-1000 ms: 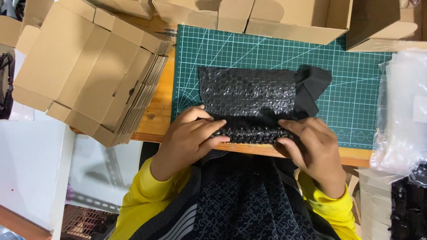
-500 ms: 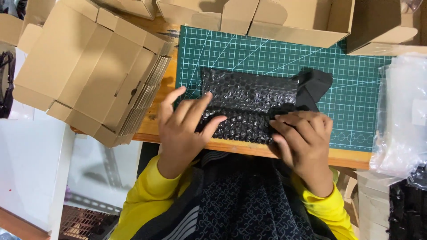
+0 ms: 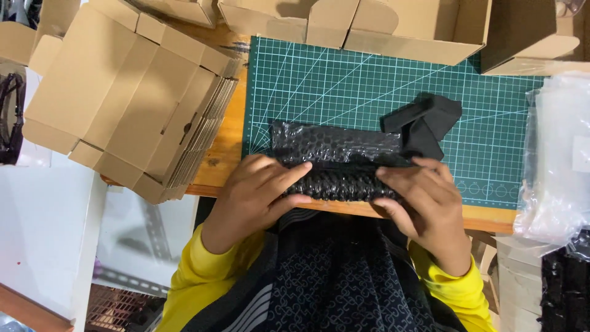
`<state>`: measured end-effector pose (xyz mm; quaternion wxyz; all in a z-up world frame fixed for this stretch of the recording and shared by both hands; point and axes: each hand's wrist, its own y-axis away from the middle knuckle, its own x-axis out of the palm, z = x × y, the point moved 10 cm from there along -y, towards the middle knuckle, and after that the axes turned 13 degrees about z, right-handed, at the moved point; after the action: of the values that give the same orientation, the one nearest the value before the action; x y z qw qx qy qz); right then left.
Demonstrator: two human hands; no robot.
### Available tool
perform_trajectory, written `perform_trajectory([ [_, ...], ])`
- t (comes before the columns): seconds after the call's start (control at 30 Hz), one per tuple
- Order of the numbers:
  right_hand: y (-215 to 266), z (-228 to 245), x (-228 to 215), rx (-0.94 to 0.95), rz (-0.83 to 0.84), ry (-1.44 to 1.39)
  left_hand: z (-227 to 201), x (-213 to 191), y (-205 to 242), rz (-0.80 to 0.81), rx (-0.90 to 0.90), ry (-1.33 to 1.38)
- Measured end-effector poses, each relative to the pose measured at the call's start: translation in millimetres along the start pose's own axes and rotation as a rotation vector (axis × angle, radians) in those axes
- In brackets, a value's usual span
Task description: The person cleans a pair of black eyeglasses with a black cloth, then places them into a small transparent plastic bag. They wrap the bagged glasses in black bubble wrap and place the bundle into a small cardboard box. Finally, the person places the closed box into a black plastic shipping bag.
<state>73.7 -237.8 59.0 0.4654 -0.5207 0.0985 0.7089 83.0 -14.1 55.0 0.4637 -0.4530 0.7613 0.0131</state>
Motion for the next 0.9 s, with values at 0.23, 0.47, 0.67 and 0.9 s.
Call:
perform_trajectory([
  [0.23, 6.2, -7.9, -10.2, 0.035, -0.256, -0.019, 15.8, 12.3, -7.0, 0.065, -0.136, -0.038],
  [0.47, -17.6, 12.2, -4.5, 0.021, -0.088, 0.183, 16.5, -2.2, -22.3, -0.013, -0.198, -0.326],
  [0.67, -18.6, 8.6, 2.8, 0.048, -0.067, 0.205, 14.6, 15.2, -20.9, 0.121, -0.151, -0.12],
  [0.9, -61.0, 40.9, 13.2, -0.023, 0.136, 0.155, -18.9, 19.7, -19.1, 0.149, 0.047, -0.358],
])
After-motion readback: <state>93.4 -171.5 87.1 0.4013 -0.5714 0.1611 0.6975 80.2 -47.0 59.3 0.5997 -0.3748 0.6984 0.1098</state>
